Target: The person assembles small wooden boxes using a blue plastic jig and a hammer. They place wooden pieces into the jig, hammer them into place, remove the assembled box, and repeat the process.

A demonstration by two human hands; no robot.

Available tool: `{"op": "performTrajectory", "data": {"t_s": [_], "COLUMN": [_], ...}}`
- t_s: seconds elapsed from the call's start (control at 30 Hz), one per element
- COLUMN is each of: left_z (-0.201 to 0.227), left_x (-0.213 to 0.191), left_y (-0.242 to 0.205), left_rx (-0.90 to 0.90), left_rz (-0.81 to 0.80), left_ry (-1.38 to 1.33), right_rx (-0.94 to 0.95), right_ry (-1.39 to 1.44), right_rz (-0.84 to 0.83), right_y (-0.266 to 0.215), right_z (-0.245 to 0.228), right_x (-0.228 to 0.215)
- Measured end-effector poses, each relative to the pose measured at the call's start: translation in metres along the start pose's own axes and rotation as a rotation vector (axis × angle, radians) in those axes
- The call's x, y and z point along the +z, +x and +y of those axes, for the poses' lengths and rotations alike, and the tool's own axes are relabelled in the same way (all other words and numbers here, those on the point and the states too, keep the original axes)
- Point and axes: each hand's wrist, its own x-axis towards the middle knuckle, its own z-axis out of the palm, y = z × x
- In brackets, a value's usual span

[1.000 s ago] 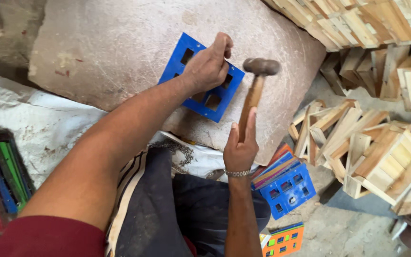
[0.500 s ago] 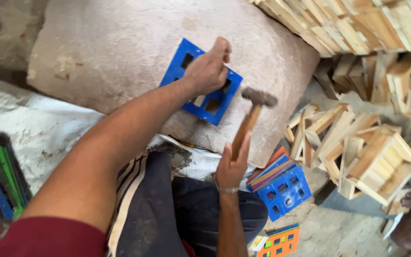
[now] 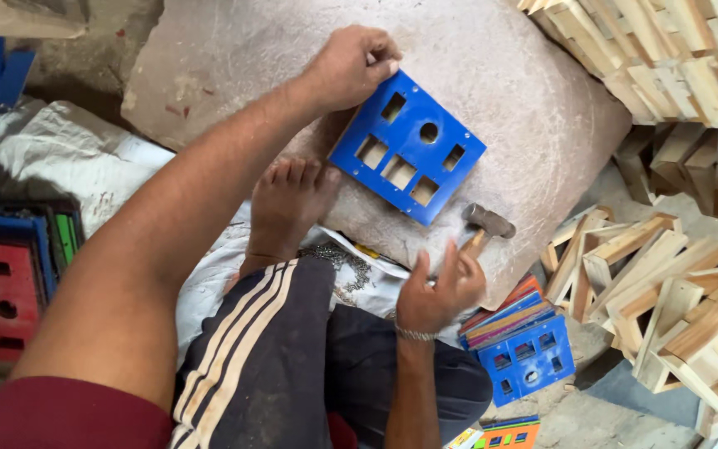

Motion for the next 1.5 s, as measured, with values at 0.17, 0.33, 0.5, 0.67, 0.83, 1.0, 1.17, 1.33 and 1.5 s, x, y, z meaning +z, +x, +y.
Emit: {"op": "performTrajectory", "data": {"t_s": [0.17, 0.33, 0.5, 0.67, 0.83, 1.0, 1.17, 1.33, 1.5], "left_z": [0.008, 0.01, 0.013, 0.015, 0.019, 0.04, 0.075, 0.068, 0.015], "left_x": [-0.004, -0.011, -0.016, -0.017, -0.02, -0.028, 0.002, 0.087, 0.129], "left_y": [0.005, 0.001, 0.001, -0.001, -0.001, 0.0, -0.05, -0.165, -0.23], "left_rx": [-0.054, -0.091, -0.049, -0.094, -0.016, -0.116, 0.064, 0.238, 0.403], "left_rz": [-0.101, -0.136, -0.134, -0.143, -0.137, -0.167, -0.026, -1.369, -1.412], "left_ry": [0.055, 0.074, 0.076, 0.092, 0.115, 0.076, 0.163, 0.43, 0.667], "right_rx": [-0.146, -0.245, -0.292, -0.288, -0.286, -0.28, -0.005, 0.28, 0.873], "right_ry": [0.375, 0.237, 0.207, 0.201, 0.205, 0.202, 0.346, 0.189, 0.914], "right_rz": [-0.252, -0.254, -0.17, -0.146, -0.126, -0.223, -0.159, -0.025, -0.21], "right_y": [0.055, 0.071, 0.07, 0.066, 0.068, 0.068, 0.021, -0.063, -0.126], "right_z": [-0.054, -0.079, -0.082, -0.083, -0.088, -0.081, -0.032, 0.048, 0.1], "right_x": [0.038, 0.056, 0.061, 0.065, 0.062, 0.055, 0.015, -0.012, 0.021]}}
